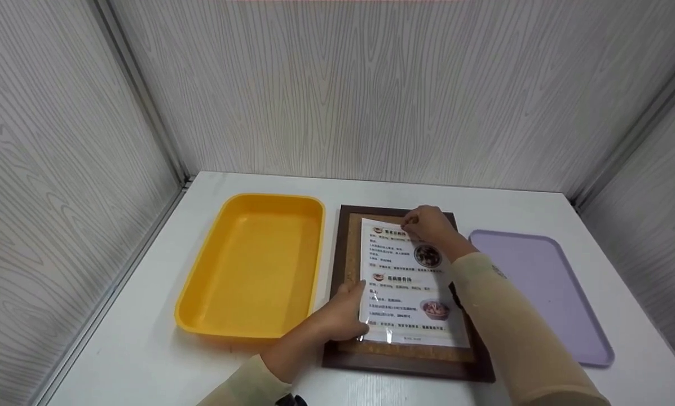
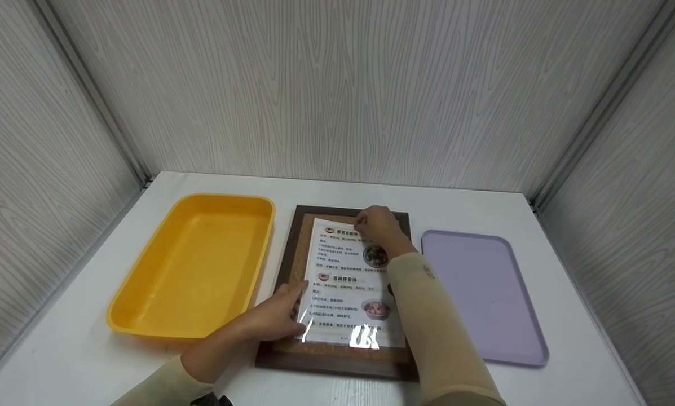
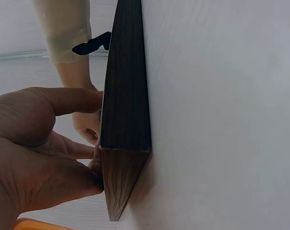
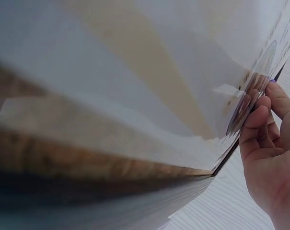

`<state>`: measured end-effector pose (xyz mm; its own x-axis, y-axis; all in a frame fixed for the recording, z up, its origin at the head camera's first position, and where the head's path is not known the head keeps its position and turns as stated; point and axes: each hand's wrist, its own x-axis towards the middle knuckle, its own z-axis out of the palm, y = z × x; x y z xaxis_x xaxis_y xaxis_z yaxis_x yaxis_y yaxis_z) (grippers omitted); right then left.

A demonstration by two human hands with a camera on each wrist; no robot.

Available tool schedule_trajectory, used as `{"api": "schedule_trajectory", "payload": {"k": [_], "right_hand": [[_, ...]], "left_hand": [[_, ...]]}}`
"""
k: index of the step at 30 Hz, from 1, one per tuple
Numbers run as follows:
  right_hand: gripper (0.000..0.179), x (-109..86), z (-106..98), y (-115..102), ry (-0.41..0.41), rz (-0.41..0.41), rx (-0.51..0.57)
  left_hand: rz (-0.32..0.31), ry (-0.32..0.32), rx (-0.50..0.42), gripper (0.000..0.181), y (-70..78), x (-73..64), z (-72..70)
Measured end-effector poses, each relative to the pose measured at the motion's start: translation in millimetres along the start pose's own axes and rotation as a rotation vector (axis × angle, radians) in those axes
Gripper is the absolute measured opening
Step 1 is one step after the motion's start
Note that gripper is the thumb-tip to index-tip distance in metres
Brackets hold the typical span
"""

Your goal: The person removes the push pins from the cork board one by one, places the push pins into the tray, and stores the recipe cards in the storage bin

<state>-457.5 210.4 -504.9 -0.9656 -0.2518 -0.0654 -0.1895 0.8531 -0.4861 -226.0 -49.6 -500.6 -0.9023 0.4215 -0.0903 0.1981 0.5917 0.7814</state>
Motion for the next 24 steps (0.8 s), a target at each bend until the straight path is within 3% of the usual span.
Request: {"api": "schedule_trajectory", "payload": {"k": [7,16,24], "right_hand": [[0.016,-3.1,-1.3,-0.5,0.012,-0.032,-0.009],[0.014,-9.8,-4.8,-0.2,-0.003,-0.026,0.030],[0.014,-22.7,-9.1,-3.2,-0.004,-0.067,0.062]], "left_hand": [[-0.007,0.001,0.001,0.098,0.3,0.1,0.2],[0.044,0.002,-0.014,0.086,2.1,1.3,-1.5],[0.014,-0.003,-0.042,0.083,12.8,-1.1,-4.6]]}}
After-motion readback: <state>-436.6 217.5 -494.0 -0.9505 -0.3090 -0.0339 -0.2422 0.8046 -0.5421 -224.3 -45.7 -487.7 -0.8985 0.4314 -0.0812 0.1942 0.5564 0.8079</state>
